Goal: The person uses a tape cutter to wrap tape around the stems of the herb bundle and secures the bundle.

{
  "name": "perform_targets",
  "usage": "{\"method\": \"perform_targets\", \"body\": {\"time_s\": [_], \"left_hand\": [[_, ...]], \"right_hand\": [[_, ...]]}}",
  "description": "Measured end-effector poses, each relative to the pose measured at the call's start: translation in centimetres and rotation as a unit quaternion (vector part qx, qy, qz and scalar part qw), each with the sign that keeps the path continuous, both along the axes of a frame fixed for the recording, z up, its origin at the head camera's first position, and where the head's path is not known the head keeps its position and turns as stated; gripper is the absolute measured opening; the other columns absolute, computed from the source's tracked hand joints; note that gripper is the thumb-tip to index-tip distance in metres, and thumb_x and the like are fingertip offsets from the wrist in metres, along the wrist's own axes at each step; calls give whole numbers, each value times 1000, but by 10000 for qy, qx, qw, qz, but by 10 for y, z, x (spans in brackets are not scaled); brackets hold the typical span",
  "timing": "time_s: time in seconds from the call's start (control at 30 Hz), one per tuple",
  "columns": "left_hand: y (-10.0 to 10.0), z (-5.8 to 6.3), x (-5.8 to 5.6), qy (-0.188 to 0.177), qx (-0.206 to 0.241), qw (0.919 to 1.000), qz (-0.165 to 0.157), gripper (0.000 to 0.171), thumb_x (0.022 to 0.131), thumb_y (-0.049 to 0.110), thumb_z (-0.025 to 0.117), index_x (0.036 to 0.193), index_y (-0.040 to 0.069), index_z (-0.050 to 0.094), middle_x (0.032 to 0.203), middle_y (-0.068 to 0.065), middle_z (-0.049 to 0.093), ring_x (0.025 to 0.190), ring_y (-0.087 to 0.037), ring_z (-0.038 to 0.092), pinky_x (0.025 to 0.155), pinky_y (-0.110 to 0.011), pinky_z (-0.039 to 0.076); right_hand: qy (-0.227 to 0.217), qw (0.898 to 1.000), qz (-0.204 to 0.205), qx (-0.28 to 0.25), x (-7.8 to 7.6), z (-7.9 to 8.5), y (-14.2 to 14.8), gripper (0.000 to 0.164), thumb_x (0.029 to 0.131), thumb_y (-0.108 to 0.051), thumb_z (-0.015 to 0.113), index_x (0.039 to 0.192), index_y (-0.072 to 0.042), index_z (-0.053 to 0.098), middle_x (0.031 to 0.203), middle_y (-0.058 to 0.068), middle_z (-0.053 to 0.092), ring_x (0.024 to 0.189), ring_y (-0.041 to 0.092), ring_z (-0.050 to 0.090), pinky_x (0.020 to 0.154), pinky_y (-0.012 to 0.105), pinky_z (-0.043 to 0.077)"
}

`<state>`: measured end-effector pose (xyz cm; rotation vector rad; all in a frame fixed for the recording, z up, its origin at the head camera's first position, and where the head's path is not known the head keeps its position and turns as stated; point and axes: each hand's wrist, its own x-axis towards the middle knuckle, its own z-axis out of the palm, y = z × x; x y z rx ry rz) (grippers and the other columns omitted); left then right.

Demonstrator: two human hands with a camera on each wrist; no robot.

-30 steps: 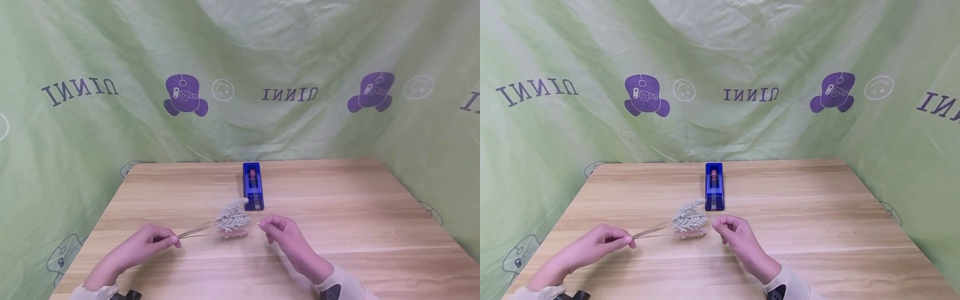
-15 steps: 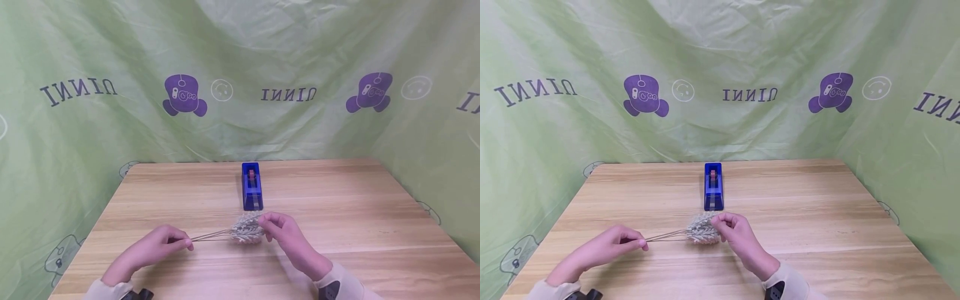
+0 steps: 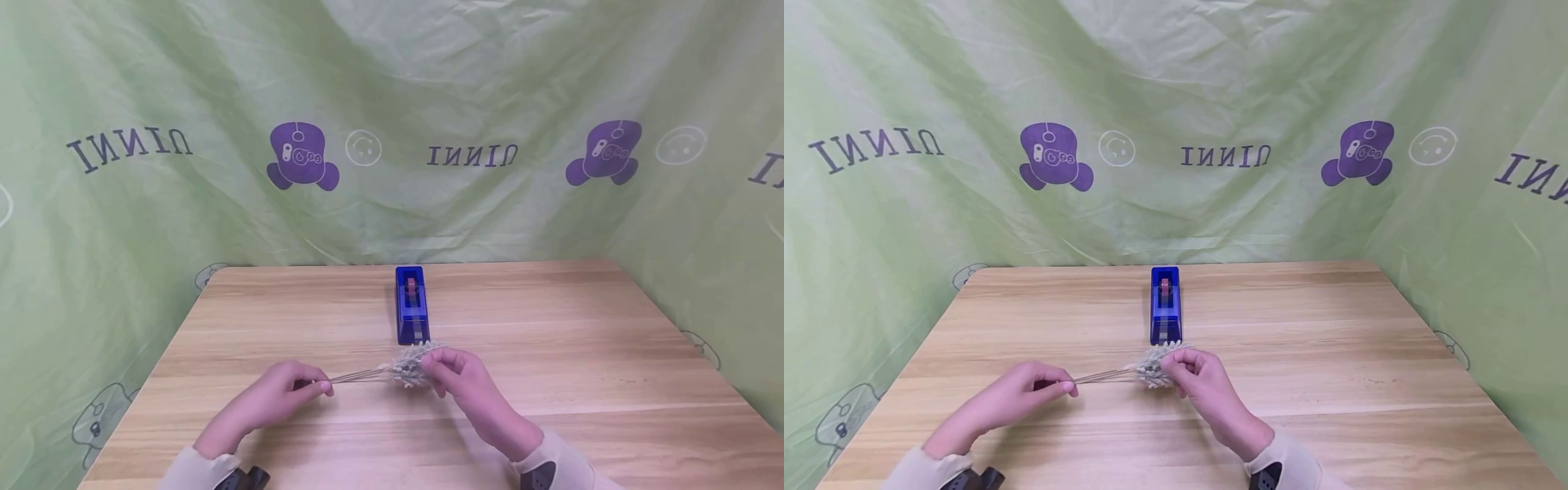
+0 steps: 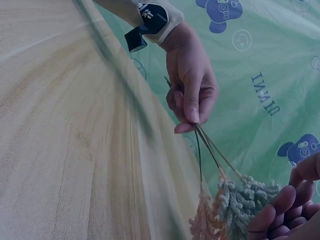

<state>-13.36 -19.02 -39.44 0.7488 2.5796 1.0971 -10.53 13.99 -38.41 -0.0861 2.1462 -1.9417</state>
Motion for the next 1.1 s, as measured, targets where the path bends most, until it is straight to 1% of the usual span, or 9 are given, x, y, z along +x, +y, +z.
{"method": "perform_targets", "body": {"time_s": [0.13, 0.2, 0.27, 0.37, 0.6, 0.73, 0.87, 0.97, 1.1], "left_hand": [[10, -3, -4, 310, 3, 9995, -51, 22, 105, 29, 64, 98, 15, 79, 84, 4, 71, 72, 2, 48, 67, -21, 44], [15, -4, -7, 486, 10, 9988, -69, 23, 105, 29, 63, 98, 14, 79, 91, 1, 76, 75, 2, 50, 69, -22, 46], [21, -6, -9, 612, -10, 9981, -31, 23, 105, 30, 63, 99, 14, 80, 95, 1, 78, 77, 2, 52, 71, -23, 48], [29, -8, -12, 743, -38, 9972, 10, 23, 105, 29, 64, 99, 14, 80, 94, 0, 78, 77, 2, 53, 71, -23, 49], [43, -10, -18, 817, -76, 9966, 25, 22, 105, 25, 63, 101, 12, 80, 94, -2, 78, 75, 1, 53, 71, -23, 49], [50, -10, -19, 829, 8, 9965, -44, 23, 105, 25, 63, 101, 11, 80, 92, -4, 77, 73, 1, 51, 69, -22, 48], [59, -10, -20, 842, 39, 9964, -91, 22, 105, 25, 63, 102, 11, 80, 88, -4, 75, 71, 0, 50, 67, -21, 47], [66, -9, -20, 851, 40, 9963, -106, 22, 105, 24, 64, 103, 10, 80, 89, -4, 75, 72, 0, 51, 69, -22, 48], [76, -9, -21, 817, 62, 9965, -155, 22, 105, 23, 63, 105, 8, 80, 91, -5, 77, 73, -2, 52, 70, -22, 49]], "right_hand": [[9, 10000, -16, 12, 0, -1, 1, 31, 103, -27, 65, 107, 4, 67, 72, -4, 52, 72, 11, 52, 83, 27, 44], [5, 10000, -23, 5, 0, -1, 1, 30, 103, -27, 65, 105, 3, 67, 72, -4, 52, 72, 11, 52, 82, 26, 44], [1, 10000, -29, 0, 0, -1, 1, 28, 103, -26, 65, 104, 2, 67, 71, -5, 51, 72, 11, 52, 82, 26, 45], [-34, 10000, -62, -13, 1, -2, 2, 26, 103, -25, 65, 103, 1, 67, 71, -5, 52, 70, 10, 52, 80, 25, 45], [-17, 9999, -131, 29, 1, -2, 3, 22, 102, -24, 66, 102, -2, 69, 77, -6, 53, 70, 9, 51, 81, 25, 45], [-13, 9998, -171, 48, 1, -2, 2, 24, 102, -24, 66, 104, 0, 68, 76, -5, 53, 70, 9, 51, 82, 25, 45], [-27, 9998, -186, 59, 2, -1, 0, 28, 102, -22, 66, 108, 5, 67, 71, -5, 50, 68, 9, 50, 81, 25, 44], [-19, 9998, -174, 63, 2, -2, 0, 26, 102, -22, 66, 106, 4, 68, 69, -5, 49, 66, 9, 49, 80, 25, 43], [-54, 9998, -179, 54, 3, -2, -1, 24, 103, -22, 65, 104, 2, 68, 70, -6, 50, 66, 9, 50, 77, 24, 44]]}}
